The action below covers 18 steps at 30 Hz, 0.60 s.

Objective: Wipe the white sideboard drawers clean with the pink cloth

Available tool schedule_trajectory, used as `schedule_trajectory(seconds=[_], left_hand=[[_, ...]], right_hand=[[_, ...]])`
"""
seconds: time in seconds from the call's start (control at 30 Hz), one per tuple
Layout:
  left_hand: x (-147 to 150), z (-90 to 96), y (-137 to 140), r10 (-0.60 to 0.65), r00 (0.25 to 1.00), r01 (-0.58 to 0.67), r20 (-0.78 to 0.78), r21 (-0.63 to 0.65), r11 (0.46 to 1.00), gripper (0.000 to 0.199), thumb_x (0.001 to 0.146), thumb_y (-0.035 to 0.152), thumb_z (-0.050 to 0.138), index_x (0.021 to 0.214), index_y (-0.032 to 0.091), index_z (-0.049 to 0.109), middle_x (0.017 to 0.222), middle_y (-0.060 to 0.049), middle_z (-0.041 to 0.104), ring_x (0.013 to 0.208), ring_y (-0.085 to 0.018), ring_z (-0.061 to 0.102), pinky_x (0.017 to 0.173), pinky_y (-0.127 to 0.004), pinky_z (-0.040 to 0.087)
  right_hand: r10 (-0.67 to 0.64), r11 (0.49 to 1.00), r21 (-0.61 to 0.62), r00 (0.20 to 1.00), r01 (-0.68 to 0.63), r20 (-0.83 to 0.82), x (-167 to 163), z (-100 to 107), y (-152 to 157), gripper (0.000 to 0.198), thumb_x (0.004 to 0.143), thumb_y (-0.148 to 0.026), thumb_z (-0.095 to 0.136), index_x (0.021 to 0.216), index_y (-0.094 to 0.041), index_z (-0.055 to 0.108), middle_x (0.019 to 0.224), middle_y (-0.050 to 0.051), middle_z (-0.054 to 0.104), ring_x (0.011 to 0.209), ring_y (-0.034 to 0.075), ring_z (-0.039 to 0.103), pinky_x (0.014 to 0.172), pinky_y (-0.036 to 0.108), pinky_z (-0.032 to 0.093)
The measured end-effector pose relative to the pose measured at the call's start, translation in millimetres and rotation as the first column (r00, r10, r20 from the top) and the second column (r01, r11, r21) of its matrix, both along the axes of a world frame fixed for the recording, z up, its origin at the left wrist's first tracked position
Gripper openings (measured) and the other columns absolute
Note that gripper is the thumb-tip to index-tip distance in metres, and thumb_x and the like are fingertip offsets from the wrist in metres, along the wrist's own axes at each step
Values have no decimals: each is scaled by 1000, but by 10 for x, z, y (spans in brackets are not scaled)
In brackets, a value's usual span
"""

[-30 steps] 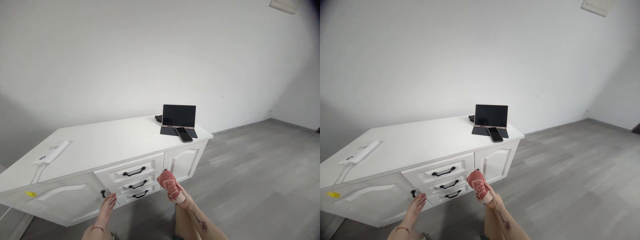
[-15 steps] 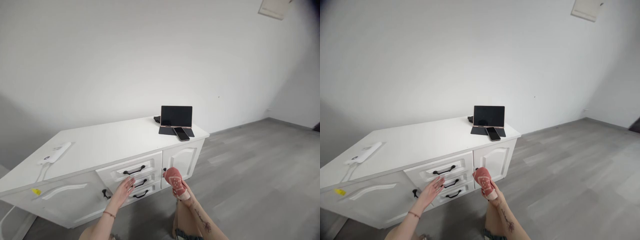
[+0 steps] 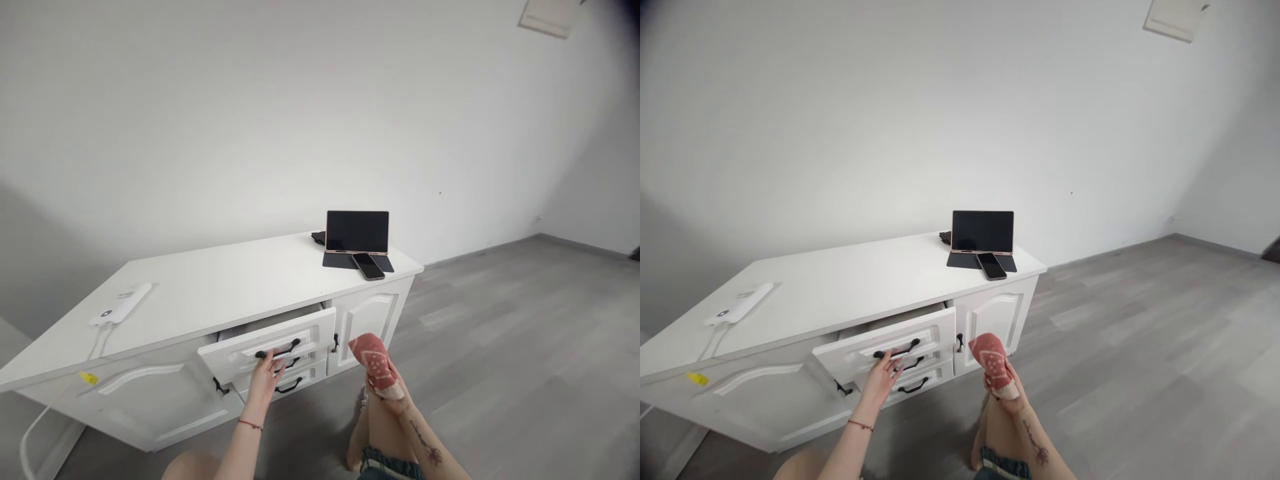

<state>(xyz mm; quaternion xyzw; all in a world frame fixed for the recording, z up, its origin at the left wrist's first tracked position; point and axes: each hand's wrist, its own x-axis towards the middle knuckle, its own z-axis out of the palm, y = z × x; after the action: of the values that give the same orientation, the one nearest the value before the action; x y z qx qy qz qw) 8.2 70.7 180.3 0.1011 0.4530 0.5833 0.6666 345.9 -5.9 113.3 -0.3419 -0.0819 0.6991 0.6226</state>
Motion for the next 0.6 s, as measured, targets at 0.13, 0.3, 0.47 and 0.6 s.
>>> schedule_trajectory(seconds=[0.13,0.3,0.47,0.6], left_hand=[[25,-58,-230,24,1000,-24,19,-11,1000,14,85,8,61,76,18,63,78,-4,75,68,-15,70,83,-37,58],[27,-189,-551,49,998,-48,51,-23,999,15,83,6,63,75,19,64,79,-4,76,68,-16,70,83,-36,58],[51,-254,-796,71,995,-65,70,-82,994,18,81,6,64,70,20,64,75,-5,75,81,-21,74,89,-38,57],[95,-260,-932,89,989,-85,114,-43,995,18,80,8,65,68,21,64,79,-5,76,89,-23,74,94,-39,55]], right_hand=[[-117,980,-170,989,100,-95,84,-29,-92,1,70,-30,67,70,-29,67,72,0,73,65,19,71,67,34,61],[-165,982,-113,978,151,-128,97,50,-277,8,71,-23,64,70,-31,62,73,0,66,67,13,67,60,22,57],[-198,980,-44,957,193,-212,209,306,-345,22,73,-18,60,86,-36,62,73,-1,62,57,12,61,44,19,51],[-28,999,-29,992,24,-123,282,651,-152,15,75,-16,54,76,-31,56,66,-2,58,51,12,56,43,22,52]])
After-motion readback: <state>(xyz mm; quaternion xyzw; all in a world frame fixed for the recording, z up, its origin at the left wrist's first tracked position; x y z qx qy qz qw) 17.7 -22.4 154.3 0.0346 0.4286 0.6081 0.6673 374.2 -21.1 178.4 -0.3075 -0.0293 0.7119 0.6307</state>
